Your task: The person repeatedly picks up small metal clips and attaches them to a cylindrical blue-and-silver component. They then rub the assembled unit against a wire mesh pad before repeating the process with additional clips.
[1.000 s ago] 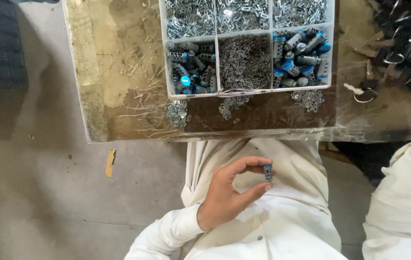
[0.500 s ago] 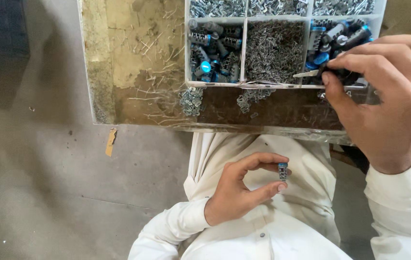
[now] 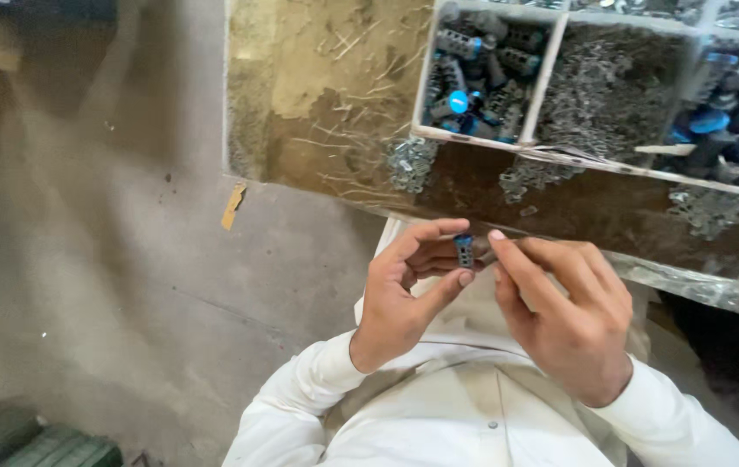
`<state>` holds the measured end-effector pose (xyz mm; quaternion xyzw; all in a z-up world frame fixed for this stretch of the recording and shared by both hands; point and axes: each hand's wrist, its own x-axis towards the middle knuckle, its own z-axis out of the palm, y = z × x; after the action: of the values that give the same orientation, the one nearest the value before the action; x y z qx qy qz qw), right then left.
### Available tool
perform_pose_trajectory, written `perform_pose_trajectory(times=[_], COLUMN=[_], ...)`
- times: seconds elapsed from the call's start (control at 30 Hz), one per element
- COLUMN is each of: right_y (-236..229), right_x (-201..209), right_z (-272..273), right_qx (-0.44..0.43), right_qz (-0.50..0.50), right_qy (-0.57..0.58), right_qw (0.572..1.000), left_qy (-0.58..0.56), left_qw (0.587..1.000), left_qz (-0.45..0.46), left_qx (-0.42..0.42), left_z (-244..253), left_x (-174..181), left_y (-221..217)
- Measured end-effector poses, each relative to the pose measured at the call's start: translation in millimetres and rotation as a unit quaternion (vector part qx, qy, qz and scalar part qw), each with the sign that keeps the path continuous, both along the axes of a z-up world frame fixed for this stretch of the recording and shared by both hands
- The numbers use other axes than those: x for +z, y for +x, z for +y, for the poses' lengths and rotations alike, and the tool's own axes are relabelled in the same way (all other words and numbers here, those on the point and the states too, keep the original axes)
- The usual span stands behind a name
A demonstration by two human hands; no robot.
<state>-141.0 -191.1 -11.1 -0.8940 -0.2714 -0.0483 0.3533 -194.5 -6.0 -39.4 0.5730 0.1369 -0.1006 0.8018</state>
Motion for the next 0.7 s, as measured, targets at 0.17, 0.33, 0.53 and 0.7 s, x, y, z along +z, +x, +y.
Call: perform_pose_trajectory(times=[0.17, 0.33, 0.53, 0.7], right_y=[22.7, 25.0, 18.5, 17.4], right_x=[-1.8, -1.2, -11.4, -9.0], right_z=[42.1, 48.8, 40.4, 42.6], right_qx=[0.037, -0.009, 0.031, 0.003], right_qz=[-0.045, -0.051, -0.049, -0.027], right_qy=[-0.078, -0.090, -0.102, -0.083], right_qw=[0.995, 0.995, 0.993, 0.996], left_qy=[0.036, 0.014, 0.012, 0.012], left_qw=[0.997, 0.996, 0.997, 0.997], left_qz=[-0.015, -0.026, -0.018, -0.016], left_qx=[0.068, 0.090, 0.073, 0.070], left_z=[21.0, 29.5, 32.1, 33.7], left_x=[-5.4, -8.2, -11.2, -10.8], left_y=[-4.4, -6.1, -3.7, -3.0])
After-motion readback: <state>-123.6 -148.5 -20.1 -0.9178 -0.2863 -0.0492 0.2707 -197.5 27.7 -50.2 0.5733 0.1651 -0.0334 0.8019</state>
